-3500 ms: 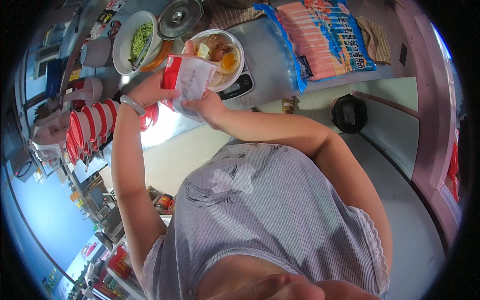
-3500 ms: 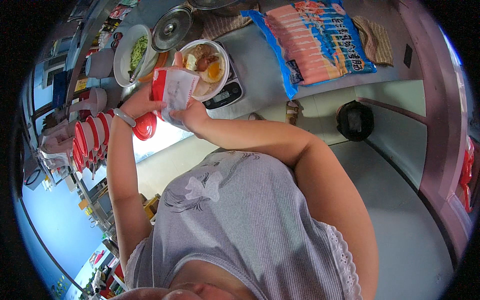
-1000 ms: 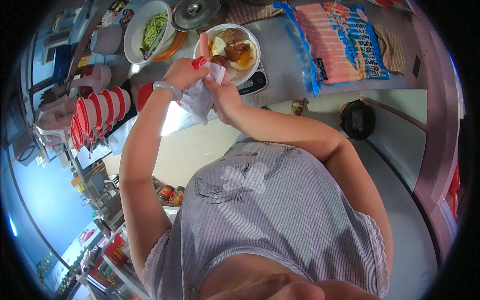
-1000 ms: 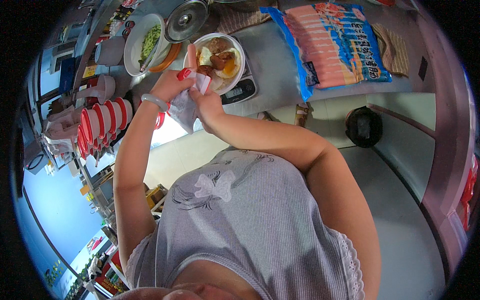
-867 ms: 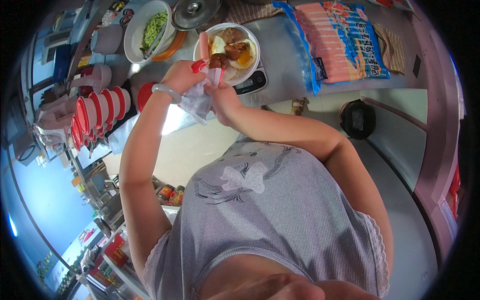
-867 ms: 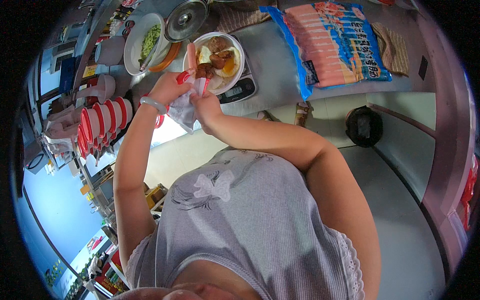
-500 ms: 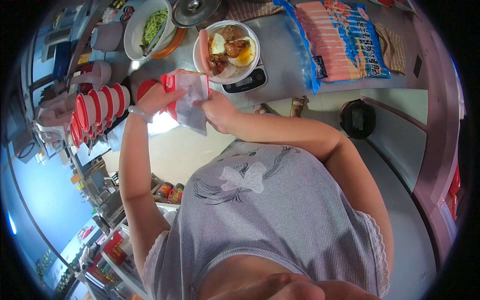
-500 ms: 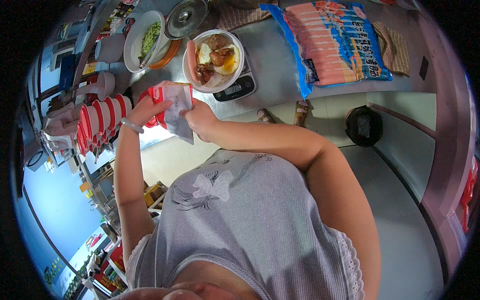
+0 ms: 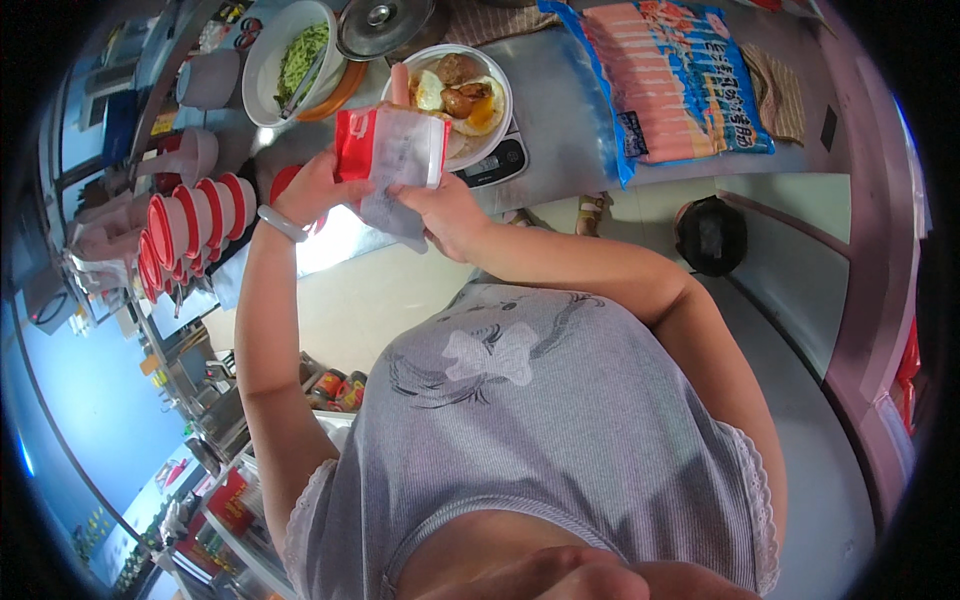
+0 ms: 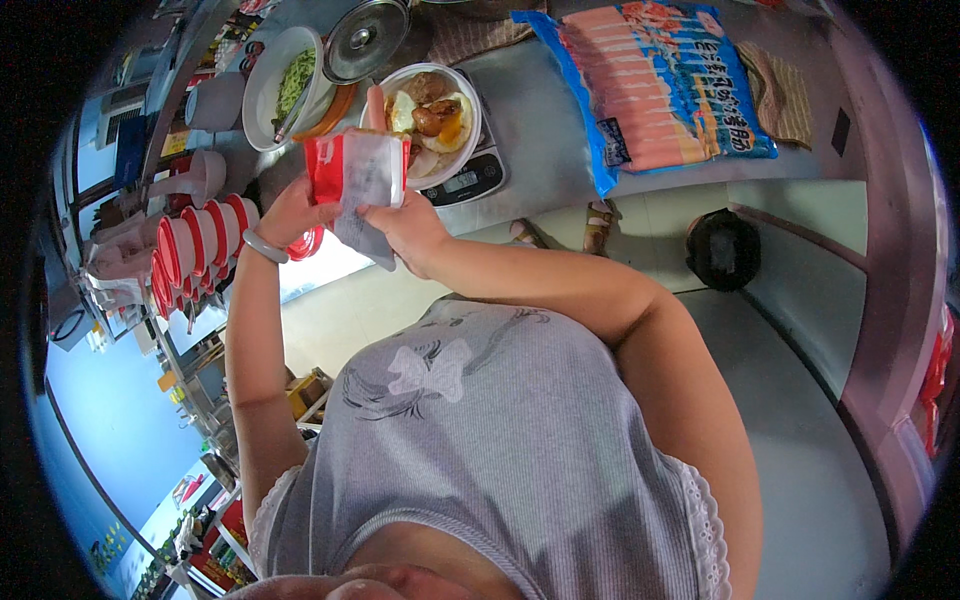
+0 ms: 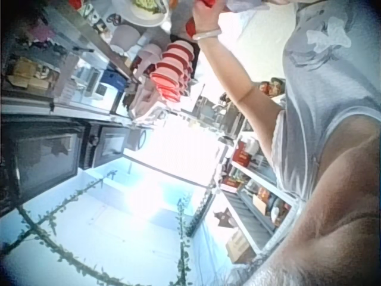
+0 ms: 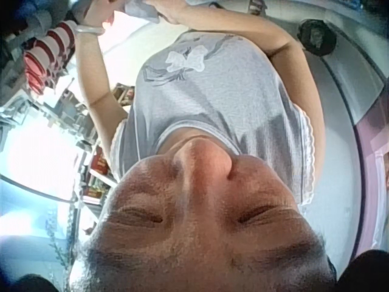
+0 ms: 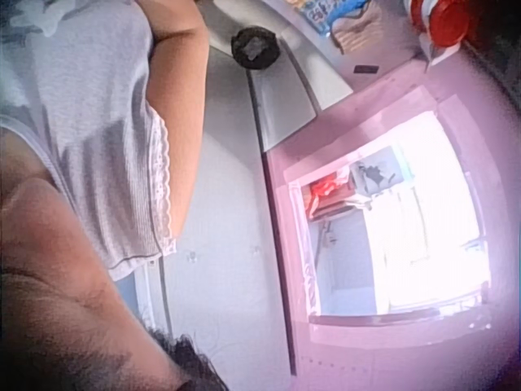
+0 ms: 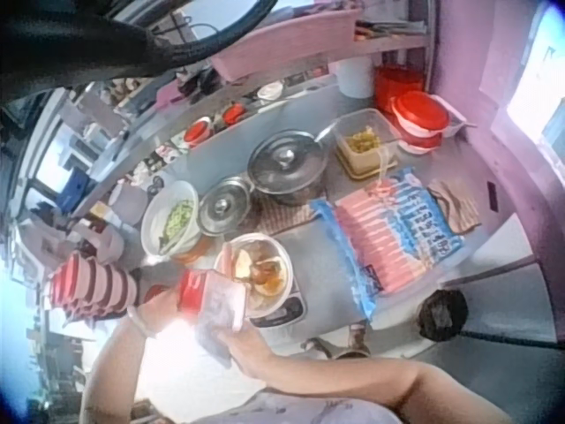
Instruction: The person assembles a food bowl by retrieving ingredients from a refrigerator and adding them to a container. They place a fried egg, a meat patty, and a sausage into the bowl, then add sauce from a packet, shredded vegetables, and corn. Finally, they place a lid on the bowl.
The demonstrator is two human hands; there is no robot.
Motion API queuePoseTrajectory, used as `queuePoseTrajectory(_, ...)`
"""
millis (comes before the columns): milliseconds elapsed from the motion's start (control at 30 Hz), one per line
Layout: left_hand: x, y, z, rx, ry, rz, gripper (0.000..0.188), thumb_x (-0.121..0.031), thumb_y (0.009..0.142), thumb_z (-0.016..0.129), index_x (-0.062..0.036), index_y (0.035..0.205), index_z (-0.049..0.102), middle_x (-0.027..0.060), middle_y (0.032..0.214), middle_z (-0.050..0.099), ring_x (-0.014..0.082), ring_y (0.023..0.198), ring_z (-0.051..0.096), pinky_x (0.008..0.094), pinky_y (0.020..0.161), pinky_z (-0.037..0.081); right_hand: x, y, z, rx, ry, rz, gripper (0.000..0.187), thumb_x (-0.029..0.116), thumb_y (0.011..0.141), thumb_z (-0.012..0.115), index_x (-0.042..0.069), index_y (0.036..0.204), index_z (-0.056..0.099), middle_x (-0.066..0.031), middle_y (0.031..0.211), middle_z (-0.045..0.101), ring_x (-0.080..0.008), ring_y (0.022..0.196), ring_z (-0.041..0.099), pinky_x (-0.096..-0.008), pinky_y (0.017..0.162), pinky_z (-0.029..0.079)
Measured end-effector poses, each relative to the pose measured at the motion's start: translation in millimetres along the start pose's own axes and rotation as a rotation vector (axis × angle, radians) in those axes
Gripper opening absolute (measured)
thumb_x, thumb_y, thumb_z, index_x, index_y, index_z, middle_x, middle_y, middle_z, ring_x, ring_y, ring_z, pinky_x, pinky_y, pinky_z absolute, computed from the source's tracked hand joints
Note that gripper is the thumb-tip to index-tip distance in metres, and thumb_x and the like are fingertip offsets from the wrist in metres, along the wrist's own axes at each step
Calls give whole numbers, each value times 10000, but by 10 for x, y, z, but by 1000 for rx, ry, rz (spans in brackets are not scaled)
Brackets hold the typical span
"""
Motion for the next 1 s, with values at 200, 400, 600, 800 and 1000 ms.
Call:
queuePoseTrajectory(200,-246,-41,90,99,86,-1,568,-42,661,675,27,1148,390,95,991,550,144,856,550,277,753,462,111,-45,101,115,87,-121,400,-54,722,570,1,1097,443,-99,991,561,-188,906,547,-292,794,453)
queuePoseTrajectory(400,-205,104,128,88,34,9,496,-60,669,668,40,1096,437,102,958,564,141,837,554,270,710,470,32,26,-53,-8,-149,-187,458,-83,670,590,-9,1094,434,-119,999,557,-204,934,536,-299,832,424)
queuePoseTrajectory(600,-54,-38,-41,-43,353,-41,363,-206,738,624,-36,1047,537,81,877,611,117,763,579,278,666,473,-245,159,-146,-215,-480,25,365,230,775,582,-42,1011,523,-102,881,578,-177,789,522,-314,710,415)
queuePoseTrajectory(800,-321,528,186,25,634,134,660,-627,687,519,-19,934,587,139,755,611,285,754,579,358,691,442,123,-77,-343,-244,-228,39,399,86,804,542,68,1180,408,-65,1115,510,-207,996,520,-348,862,425)
queuePoseTrajectory(1000,-78,415,151,-46,435,126,546,-524,687,596,-23,903,586,114,681,601,251,687,584,378,637,434,-34,-81,-200,-180,-169,61,383,18,796,531,71,1158,421,-53,1113,510,-183,988,519,-321,857,429)
Point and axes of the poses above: each hand's wrist, its own y-axis towards the middle knuckle, its own z-axis out of the palm, x = y × z, the point moved 6 cm from there along y, towards the middle knuckle
